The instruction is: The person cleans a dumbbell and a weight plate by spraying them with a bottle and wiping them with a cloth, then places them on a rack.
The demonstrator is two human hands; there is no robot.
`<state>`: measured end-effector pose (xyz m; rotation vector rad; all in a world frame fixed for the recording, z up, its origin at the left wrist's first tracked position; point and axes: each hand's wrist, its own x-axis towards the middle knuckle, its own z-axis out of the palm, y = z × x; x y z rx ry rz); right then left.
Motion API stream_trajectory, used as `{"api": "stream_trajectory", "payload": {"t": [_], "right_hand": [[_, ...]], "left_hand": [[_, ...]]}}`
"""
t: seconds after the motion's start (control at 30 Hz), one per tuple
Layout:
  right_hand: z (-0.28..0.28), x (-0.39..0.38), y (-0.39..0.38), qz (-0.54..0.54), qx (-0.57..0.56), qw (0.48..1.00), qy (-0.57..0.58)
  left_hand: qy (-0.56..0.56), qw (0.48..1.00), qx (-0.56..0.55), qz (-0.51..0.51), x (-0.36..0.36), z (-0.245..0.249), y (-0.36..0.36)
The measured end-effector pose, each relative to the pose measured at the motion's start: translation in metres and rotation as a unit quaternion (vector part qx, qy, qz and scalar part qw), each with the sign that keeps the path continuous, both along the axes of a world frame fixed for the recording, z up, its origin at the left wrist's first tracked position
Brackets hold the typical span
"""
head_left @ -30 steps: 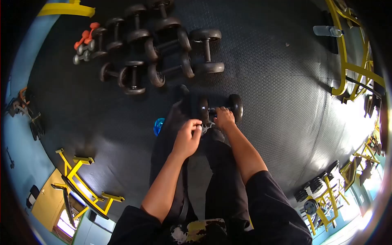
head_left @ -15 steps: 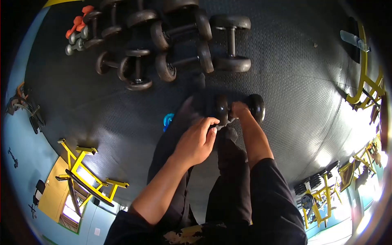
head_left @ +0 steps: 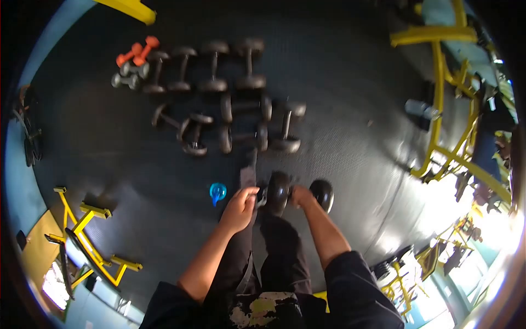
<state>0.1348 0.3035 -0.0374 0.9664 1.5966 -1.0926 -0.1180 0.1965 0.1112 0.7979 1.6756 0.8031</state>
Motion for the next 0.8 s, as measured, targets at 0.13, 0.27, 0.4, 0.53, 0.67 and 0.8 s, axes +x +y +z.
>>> {"api": "stream_trajectory", "payload": {"t": [0.13, 0.27, 0.4, 0.53, 0.67, 0.8], "right_hand": [[0.114, -0.019, 0.047, 0.026, 0.02, 0.999, 0.026], [0.238, -0.056, 0.11, 0.021, 0.084, 0.993, 0.084], [0.326, -0.085, 0.168, -0.032, 0.1, 0.989, 0.105], [0.369, -0.098, 0.23, -0.093, 0.119, 0.964, 0.219], [0.368, -0.118, 0.308, -0.099, 0.054, 0.939, 0.326], [0.38, -0.15, 0.411, -0.013, 0.081, 0.965, 0.247]], "left_hand": [[-0.031, 0.998, -0.008, 0.045, -0.055, 0.089, 0.011], [0.016, 0.998, -0.03, 0.052, -0.109, 0.169, 0.037], [0.066, 0.995, -0.025, 0.07, -0.138, 0.207, 0.076], [0.073, 0.991, 0.007, 0.111, -0.142, 0.241, 0.149], [0.062, 0.985, 0.03, 0.157, -0.136, 0.23, 0.218], [0.094, 0.958, -0.018, 0.27, -0.121, 0.22, 0.258]]}}
